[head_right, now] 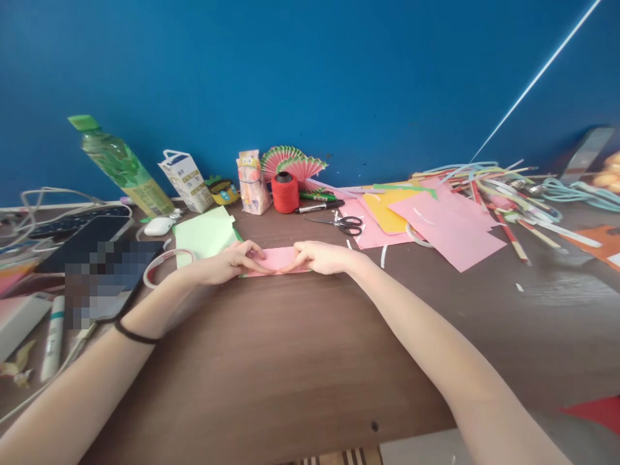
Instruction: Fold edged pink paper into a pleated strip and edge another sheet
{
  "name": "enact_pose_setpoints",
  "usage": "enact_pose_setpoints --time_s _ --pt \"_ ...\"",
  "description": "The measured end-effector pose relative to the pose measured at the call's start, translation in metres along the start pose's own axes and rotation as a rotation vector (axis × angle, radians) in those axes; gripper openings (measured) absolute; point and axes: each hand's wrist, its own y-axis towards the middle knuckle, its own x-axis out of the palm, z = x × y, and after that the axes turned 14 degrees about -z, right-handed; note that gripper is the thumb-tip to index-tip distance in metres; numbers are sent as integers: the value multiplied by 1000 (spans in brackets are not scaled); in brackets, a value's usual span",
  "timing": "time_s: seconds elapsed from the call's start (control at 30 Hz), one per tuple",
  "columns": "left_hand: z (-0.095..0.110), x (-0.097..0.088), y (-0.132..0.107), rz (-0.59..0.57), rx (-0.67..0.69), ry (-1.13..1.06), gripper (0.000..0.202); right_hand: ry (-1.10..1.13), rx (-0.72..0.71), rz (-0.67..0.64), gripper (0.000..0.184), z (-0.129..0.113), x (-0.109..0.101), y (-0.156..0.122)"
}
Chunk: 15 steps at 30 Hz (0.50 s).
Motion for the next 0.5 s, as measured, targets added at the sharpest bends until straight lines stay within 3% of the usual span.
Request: enact_pose_setpoints --time_s 0.27,0.5 --pt "5 -10 -7 -56 15 -84 47 79 11 -34 45 6 -4 -6" --pt "8 -10 -7 -28 24 -106 43 103 5 -18 49 7 -3 -7"
